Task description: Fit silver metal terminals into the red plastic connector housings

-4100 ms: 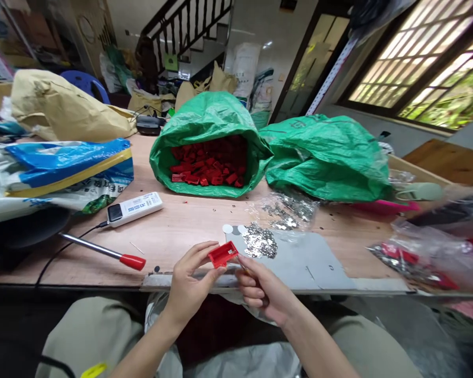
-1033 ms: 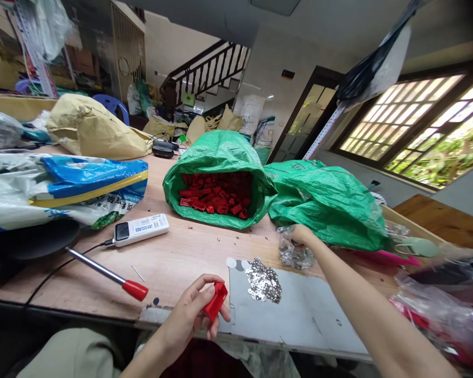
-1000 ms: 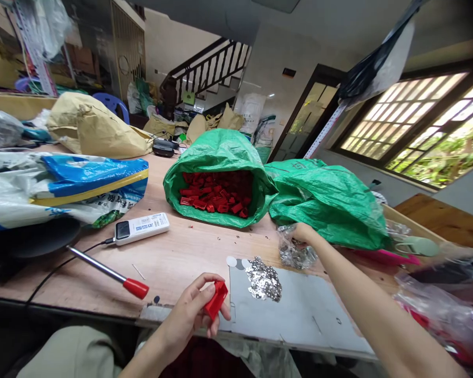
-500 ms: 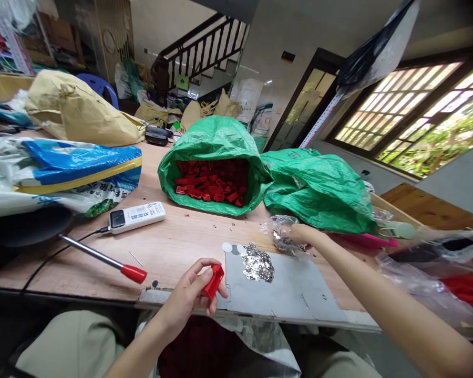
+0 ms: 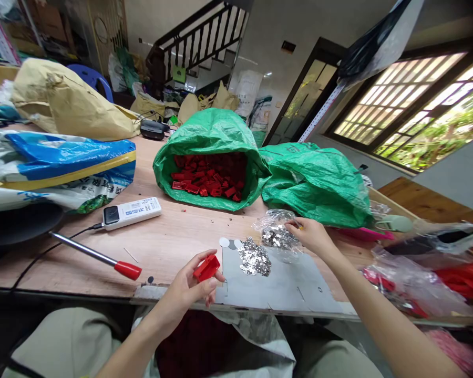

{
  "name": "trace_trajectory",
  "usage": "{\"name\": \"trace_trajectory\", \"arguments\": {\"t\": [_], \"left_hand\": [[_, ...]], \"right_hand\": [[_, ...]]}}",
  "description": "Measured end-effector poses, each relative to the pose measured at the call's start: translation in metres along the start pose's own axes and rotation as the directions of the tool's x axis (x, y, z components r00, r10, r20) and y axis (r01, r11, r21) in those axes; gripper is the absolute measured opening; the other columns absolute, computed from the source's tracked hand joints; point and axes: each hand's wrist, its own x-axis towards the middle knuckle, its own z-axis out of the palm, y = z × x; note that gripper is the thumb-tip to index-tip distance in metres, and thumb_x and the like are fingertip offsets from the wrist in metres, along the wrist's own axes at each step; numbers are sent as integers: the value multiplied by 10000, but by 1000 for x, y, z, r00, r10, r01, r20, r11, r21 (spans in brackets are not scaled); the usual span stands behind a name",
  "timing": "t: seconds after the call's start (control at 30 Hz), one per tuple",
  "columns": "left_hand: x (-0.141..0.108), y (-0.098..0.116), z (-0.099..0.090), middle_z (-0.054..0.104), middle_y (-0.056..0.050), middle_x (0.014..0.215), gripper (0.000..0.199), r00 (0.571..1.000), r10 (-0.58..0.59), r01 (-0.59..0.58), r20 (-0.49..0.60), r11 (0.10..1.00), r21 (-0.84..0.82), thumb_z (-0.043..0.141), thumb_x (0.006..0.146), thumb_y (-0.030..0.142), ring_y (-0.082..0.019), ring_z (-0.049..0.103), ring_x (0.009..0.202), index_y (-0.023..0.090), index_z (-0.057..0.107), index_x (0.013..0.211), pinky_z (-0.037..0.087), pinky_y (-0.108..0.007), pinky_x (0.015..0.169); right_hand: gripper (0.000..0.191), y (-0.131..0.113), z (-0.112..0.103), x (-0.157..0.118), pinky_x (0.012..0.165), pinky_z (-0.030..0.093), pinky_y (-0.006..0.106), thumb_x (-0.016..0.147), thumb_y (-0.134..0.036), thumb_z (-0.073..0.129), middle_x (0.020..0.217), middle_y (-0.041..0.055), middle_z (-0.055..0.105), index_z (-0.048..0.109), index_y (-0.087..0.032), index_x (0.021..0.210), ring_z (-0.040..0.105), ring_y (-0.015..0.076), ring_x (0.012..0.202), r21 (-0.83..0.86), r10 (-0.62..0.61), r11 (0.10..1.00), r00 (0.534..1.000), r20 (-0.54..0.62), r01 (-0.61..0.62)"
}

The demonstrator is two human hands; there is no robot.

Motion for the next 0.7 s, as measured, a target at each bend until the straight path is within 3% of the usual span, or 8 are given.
{"name": "trace_trajectory", "arguments": {"t": [0.13,0.3,0.43,0.6,0.7], "left_hand": [[0,-5,0,656,-77,1023,645,1000,-4,5,-10,998,63,666,917,444,-76,540,596,213,405,1460,445,-236,576],[0,-7,4,695,-76,1009,635,998,16,-12,-57,998,61,646,925,446,-91,559,567,255,286,1412,454,-235,548],[0,-5,6,724,-71,919,458,997,24,-21,-76,999,43,628,922,495,-93,571,519,227,399,1215,440,-219,514],[-2,0,5,710,-62,924,512,995,16,-14,-103,1000,12,745,845,469,-75,568,552,194,491,1193,447,-206,539],[-3,0,4,700,-62,981,556,995,26,-20,-99,998,65,783,828,402,-75,584,592,191,486,1248,467,-210,571]], "right_hand": [[195,13,5,-19,550,394,264,797,-279,646,606,26,660,655,-213,614,631,232,626,-38,-41,998,998,39,42],[91,21,30,-35,640,433,278,816,-262,627,753,30,730,706,-215,817,670,247,742,10,-99,995,994,53,99],[89,22,44,-36,668,440,297,812,-258,609,775,48,739,680,-212,784,669,259,743,64,-104,993,994,24,102],[94,11,36,-47,717,446,324,772,-296,595,802,77,711,618,-216,728,633,270,796,189,-61,979,991,-118,83],[170,-9,32,-66,645,446,316,788,-378,571,844,87,702,587,-215,740,581,228,707,298,-26,952,987,-160,73]]}}
